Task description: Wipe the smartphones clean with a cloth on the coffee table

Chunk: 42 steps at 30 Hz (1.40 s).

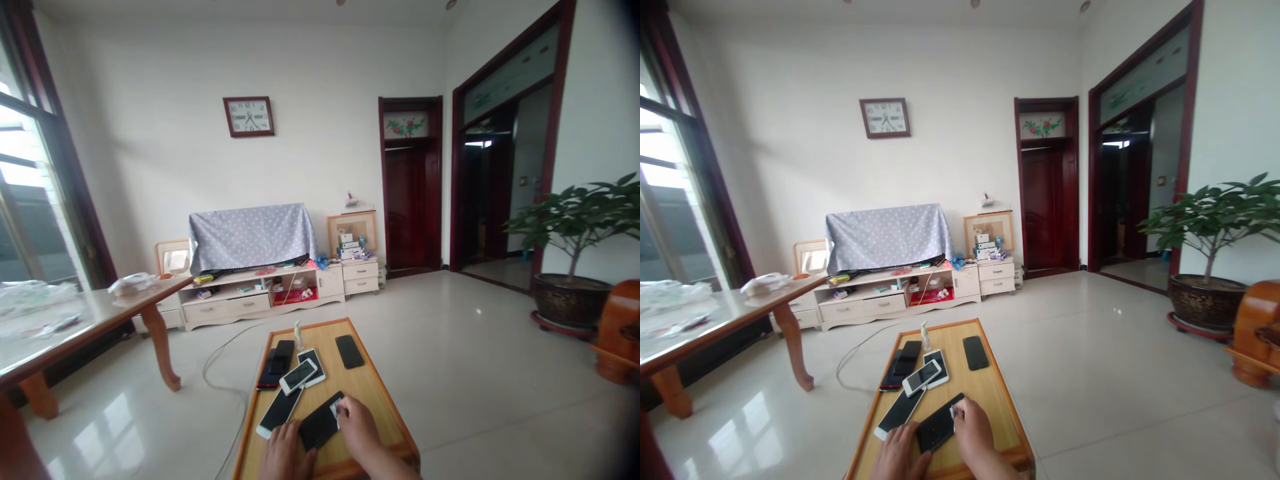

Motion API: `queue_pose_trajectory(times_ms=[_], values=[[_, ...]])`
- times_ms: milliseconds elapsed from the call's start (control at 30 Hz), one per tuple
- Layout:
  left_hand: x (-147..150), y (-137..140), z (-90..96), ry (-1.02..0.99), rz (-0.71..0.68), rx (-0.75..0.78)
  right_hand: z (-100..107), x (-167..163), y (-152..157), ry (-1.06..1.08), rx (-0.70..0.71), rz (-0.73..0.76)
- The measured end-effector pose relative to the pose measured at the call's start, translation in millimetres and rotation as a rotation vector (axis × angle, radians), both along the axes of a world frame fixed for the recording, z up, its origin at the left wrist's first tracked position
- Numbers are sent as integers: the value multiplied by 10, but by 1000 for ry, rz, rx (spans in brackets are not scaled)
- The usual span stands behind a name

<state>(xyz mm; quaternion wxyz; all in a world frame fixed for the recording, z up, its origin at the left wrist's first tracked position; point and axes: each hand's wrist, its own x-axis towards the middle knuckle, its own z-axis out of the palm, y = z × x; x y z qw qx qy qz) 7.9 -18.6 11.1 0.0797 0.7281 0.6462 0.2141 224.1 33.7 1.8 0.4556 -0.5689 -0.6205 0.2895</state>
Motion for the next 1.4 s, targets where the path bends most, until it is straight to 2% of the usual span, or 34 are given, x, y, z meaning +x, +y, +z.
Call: queue_pose_trajectory(times_ms=[133, 233, 400, 567, 767, 900, 1000, 1067, 1133, 1300, 1400], values=[[-17, -7, 122, 51, 43, -12, -74, 8, 82, -92, -12, -22], [-27, -10, 147, 50, 55, -23, -92, 3, 121, -103, -7, -32], [-47, -9, 47, 24, -24, 23, -25, -7, 111, -230, 60, -85], [-88, 27, -48, 38, -53, 80, 65, -18, 31, -432, 73, -48], [-122, 99, -124, 64, -82, 54, 107, -106, -140, -569, 37, 42], [-127, 109, -134, 52, -91, 72, 150, -313, -420, -713, -14, 134], [-124, 107, -118, 30, -75, 75, 159, -455, -634, -720, 65, 304], [-120, 104, -98, 17, -64, 67, 170, -459, -661, -717, 112, 361], [-117, 100, -74, 11, -55, 61, 197, -372, -559, -732, 85, 326], [-116, 98, -46, -8, -50, 57, 242, -108, -212, -791, -90, 91], [-115, 107, -68, -13, -46, 57, 198, -193, -342, -780, -46, 166]])
